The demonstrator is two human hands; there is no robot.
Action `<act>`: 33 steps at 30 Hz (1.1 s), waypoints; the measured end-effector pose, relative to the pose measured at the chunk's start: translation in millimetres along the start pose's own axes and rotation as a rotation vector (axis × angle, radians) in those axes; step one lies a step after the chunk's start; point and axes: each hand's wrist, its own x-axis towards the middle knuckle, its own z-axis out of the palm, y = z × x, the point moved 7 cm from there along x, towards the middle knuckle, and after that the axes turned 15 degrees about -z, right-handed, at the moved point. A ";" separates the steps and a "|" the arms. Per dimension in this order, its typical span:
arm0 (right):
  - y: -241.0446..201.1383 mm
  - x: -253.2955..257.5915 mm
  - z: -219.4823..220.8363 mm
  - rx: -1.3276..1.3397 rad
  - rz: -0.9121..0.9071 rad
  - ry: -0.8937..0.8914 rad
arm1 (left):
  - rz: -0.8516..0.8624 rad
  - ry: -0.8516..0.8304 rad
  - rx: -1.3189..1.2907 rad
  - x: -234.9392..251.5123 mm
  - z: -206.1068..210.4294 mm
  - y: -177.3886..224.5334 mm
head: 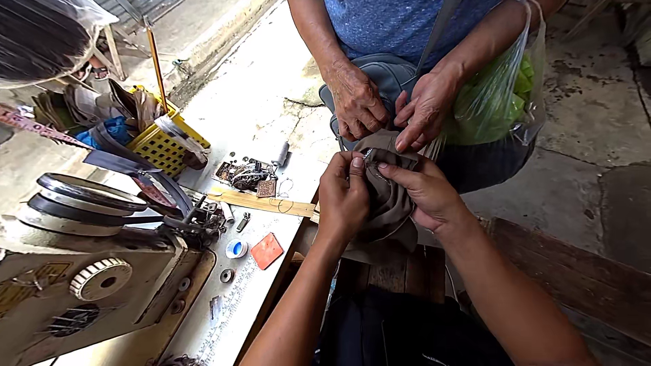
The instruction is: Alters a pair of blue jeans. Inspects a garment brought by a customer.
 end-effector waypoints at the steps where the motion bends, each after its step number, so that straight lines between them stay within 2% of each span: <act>1: -3.4 -0.2 -1.0 -0.004 -0.018 0.031 | 0.036 0.014 -0.018 2.6 0.8 0.7; 4: -10.4 -1.5 -6.9 0.041 -0.054 0.077 | 0.095 -0.053 -0.105 13.6 -8.0 5.2; 6: -11.7 -2.1 -10.4 0.095 -0.054 0.080 | 0.138 -0.105 -0.065 13.8 -16.5 14.4; 10: -18.6 -3.2 -5.9 0.173 -0.053 0.039 | 0.104 -0.062 0.159 -13.7 -12.8 11.2; 13: -23.7 -5.7 -1.0 0.189 -0.053 0.007 | 0.058 -0.005 0.161 -19.6 3.8 -2.5; 15: -27.3 -7.3 -0.7 0.169 -0.059 -0.023 | 0.091 0.032 0.110 -14.1 10.6 -3.9; 18: -33.8 -7.3 -9.4 0.076 -0.131 -0.063 | 0.135 -0.117 -0.047 -4.1 11.3 -3.0; 20: -36.0 -6.5 -15.2 -0.053 -0.195 -0.029 | 0.130 -0.213 -0.125 1.1 10.5 -3.5; 22: -35.1 -7.1 -17.9 -0.109 -0.220 -0.002 | 0.034 -0.314 -0.202 5.8 12.8 -9.9; 24: -33.8 -7.3 -14.8 -0.017 -0.188 -0.021 | -0.092 -0.387 -0.282 13.3 16.7 -13.8; 26: -32.5 -7.4 -10.0 0.093 -0.147 -0.035 | -0.156 -0.412 -0.255 19.8 19.7 -11.2; 28: -32.3 -6.1 -7.3 0.105 -0.153 -0.029 | -0.089 -0.354 -0.074 21.2 16.6 -4.3; 31: -32.2 -3.6 -6.4 0.035 -0.195 -0.029 | 0.079 0.027 0.272 5.2 -5.8 11.2; 33: -31.7 -1.6 -5.9 0.022 -0.204 -0.035 | 0.166 0.190 0.288 -11.4 -18.2 25.1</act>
